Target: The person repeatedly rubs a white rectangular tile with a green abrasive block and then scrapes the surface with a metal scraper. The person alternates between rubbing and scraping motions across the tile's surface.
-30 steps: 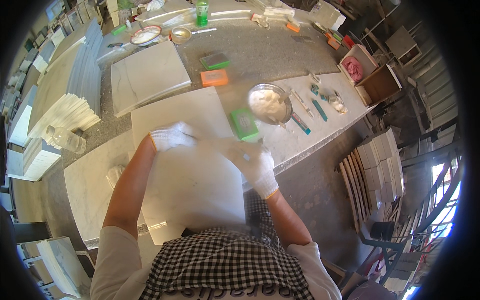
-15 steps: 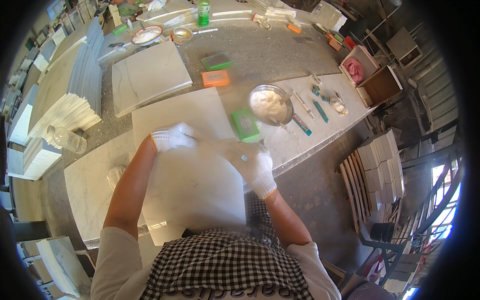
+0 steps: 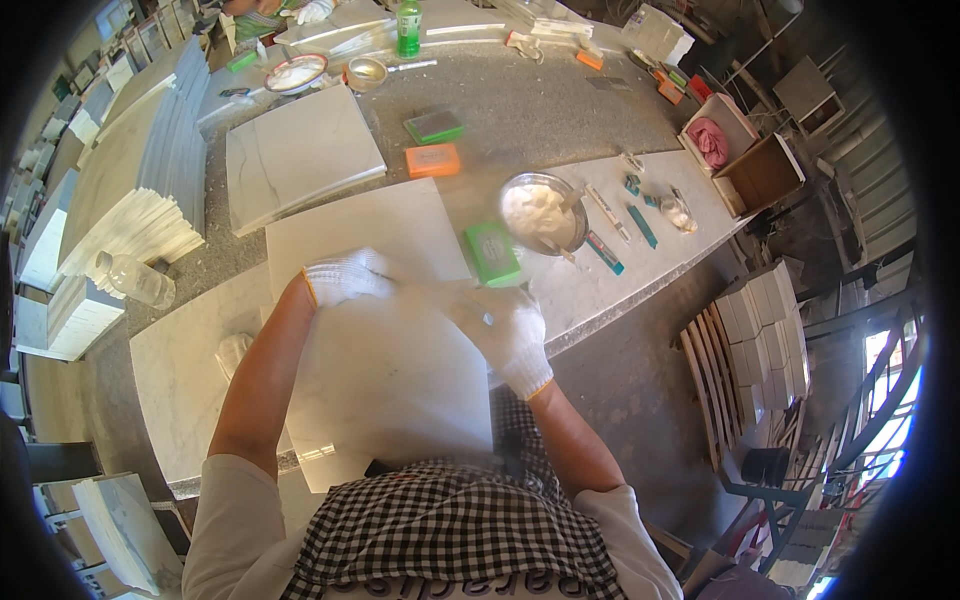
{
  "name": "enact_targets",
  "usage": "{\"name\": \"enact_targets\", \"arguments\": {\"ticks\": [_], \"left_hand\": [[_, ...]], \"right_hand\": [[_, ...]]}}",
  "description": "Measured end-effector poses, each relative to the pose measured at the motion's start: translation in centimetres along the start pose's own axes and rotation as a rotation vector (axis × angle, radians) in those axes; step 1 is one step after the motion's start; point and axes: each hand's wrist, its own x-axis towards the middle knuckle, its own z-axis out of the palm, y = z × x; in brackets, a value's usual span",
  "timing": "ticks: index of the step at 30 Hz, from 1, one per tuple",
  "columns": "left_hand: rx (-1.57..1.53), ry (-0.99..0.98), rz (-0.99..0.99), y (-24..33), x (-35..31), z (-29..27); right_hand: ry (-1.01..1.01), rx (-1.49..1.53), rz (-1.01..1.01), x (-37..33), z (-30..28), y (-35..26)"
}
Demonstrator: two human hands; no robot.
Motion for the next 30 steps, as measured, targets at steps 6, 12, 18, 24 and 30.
{"name": "enact_targets", "arguments": {"ticks": [6, 12, 18, 24, 30], "left_hand": [[-0.03, 0.009, -0.056, 0.7, -0.4, -0.1], [0.086, -0.001, 0.048, 0.4, 0.0, -0.1], [0.222, -0.047, 0.027, 1.2, -0.6, -0.3], [0.085, -0.001, -0.017, 1.7, -0.7, -0.2], [0.052, 0.016, 0.017, 1.6, -0.9, 0.0]], "right_hand": [[-0.028, -0.017, 0.006, 0.1, 0.1, 0.2], [-0.005, -0.023, -0.025, 0.2, 0.2, 0.3], [-0.013, -0.021, -0.02, 0.1, 0.2, 0.3], [-0.011, -0.045, -0.013, 0.1, 0.2, 0.3], [-0.014, -0.065, -0.012, 0.1, 0.2, 0.2]]}}
